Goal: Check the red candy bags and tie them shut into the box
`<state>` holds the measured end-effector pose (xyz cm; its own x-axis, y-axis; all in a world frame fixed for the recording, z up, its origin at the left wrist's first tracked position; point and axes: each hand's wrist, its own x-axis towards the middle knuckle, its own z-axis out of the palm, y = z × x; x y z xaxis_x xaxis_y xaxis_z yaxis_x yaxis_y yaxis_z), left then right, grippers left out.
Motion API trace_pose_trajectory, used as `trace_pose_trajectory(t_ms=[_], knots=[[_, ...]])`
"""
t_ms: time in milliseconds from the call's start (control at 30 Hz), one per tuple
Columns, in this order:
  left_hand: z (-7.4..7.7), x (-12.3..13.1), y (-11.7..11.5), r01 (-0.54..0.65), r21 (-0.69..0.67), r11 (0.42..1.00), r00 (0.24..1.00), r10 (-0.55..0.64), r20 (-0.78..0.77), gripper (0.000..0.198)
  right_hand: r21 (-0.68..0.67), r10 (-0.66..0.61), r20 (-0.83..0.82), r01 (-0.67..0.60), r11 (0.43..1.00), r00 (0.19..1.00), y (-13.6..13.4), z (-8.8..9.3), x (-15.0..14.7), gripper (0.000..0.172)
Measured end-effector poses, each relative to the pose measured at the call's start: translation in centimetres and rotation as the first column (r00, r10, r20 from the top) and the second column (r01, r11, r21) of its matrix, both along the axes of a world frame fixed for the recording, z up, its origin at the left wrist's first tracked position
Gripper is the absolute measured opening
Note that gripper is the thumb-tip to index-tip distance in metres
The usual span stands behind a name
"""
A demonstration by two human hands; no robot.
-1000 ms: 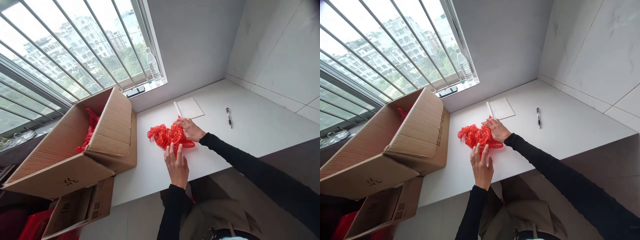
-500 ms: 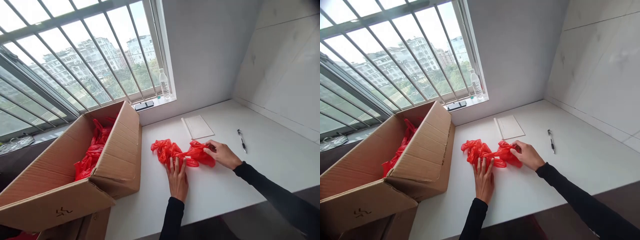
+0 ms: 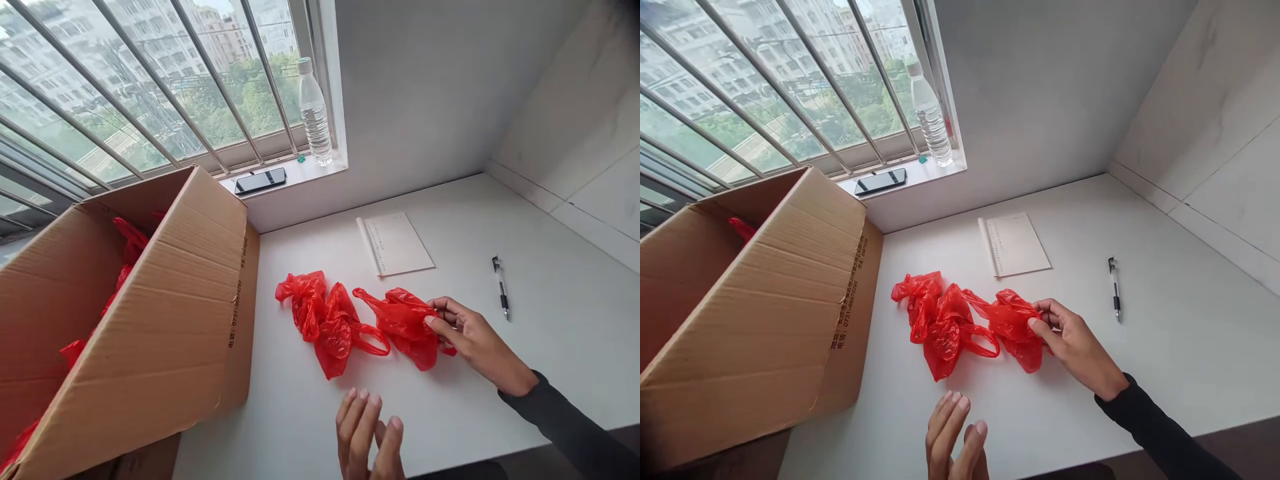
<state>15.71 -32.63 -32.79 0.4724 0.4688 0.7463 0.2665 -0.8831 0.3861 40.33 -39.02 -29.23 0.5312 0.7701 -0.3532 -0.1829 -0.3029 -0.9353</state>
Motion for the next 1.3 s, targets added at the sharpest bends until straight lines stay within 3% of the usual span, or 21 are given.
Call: trace_pose_trajectory(t_ms=[100,167,300,400,500,600,700,767,800,867,933,967,1033,1200,1300], knots=[[-0.7,0.8,2.6,-0.095,-0.139,0.986,0.957,0.051,-0.286,0.064,-0.006,-0.026,-0.164,0.025,1.000,0.986,-0.4,0.9,-1.0,0.049],[-1.1,1.4,5.4,-0.106,-0.147,0.983,0.906,0.035,-0.422,0.063,0.008,-0.035,-0.216,0.038,0.999,0.976,-0.4,1.5,-1.9,0.054],[-0.4,1.8,9.5,-0.099,-0.107,0.989,0.919,0.050,-0.390,0.060,0.051,-0.066,-0.388,0.093,0.994,0.919,-0.3,2.2,-4.1,0.061],[1.5,1.6,9.2,-0.095,-0.105,0.990,0.949,0.059,-0.309,0.056,0.093,-0.073,-0.573,0.154,0.984,0.816,-0.1,2.3,-6.0,0.055],[3.1,1.5,7.0,0.015,-0.239,0.971,0.944,-0.092,-0.317,0.051,0.116,-0.075,-0.670,0.204,0.972,0.738,0.1,2.4,-7.5,0.044],[3.2,1.8,5.3,0.082,-0.378,0.922,0.921,-0.216,-0.326,0.043,0.123,-0.056,-0.675,0.188,0.974,0.735,0.0,2.3,-8.4,0.039],[2.6,1.9,5.2,0.086,-0.402,0.911,0.941,-0.206,-0.267,0.025,0.100,-0.023,-0.473,0.079,0.992,0.881,-0.5,2.0,-8.7,0.041],[2.5,1.8,5.5,0.100,-0.392,0.915,0.948,-0.207,-0.243,0.022,0.049,-0.070,-0.121,0.076,0.996,0.990,-0.8,1.9,-8.7,0.038],[2.5,1.7,5.6,0.112,-0.387,0.915,0.948,-0.215,-0.234,0.022,0.042,-0.081,0.095,0.077,0.996,0.992,-0.9,1.8,-8.7,0.036],[2.7,1.6,5.7,0.135,-0.379,0.916,0.949,-0.229,-0.215,0.023,0.049,-0.028,0.463,0.006,0.999,0.886,-0.8,1.7,-8.6,0.032],[2.9,1.4,5.6,0.145,-0.378,0.914,0.951,-0.234,-0.201,0.023,0.023,0.091,0.670,-0.144,0.989,0.736,-0.5,1.7,-8.3,0.026],[2.9,1.3,5.6,0.142,-0.382,0.913,0.953,-0.230,-0.197,0.022,0.005,0.137,0.716,-0.201,0.980,0.685,-0.4,1.6,-8.1,0.021],[2.8,0.6,5.7,0.104,-0.402,0.910,0.961,-0.195,-0.194,0.017,-0.016,0.161,0.725,-0.216,0.976,0.670,-0.5,1.4,-7.2,0.010],[2.4,-2.4,6.8,-0.128,-0.490,0.862,0.982,0.043,-0.182,0.010,-0.086,0.005,0.663,0.070,0.994,0.748,-2.5,0.6,-4.4,0.015],[3.0,-3.0,6.6,-0.156,-0.515,0.843,0.980,0.069,-0.184,0.021,-0.096,0.017,0.686,0.066,0.993,0.727,-3.0,0.5,-4.0,0.025]])
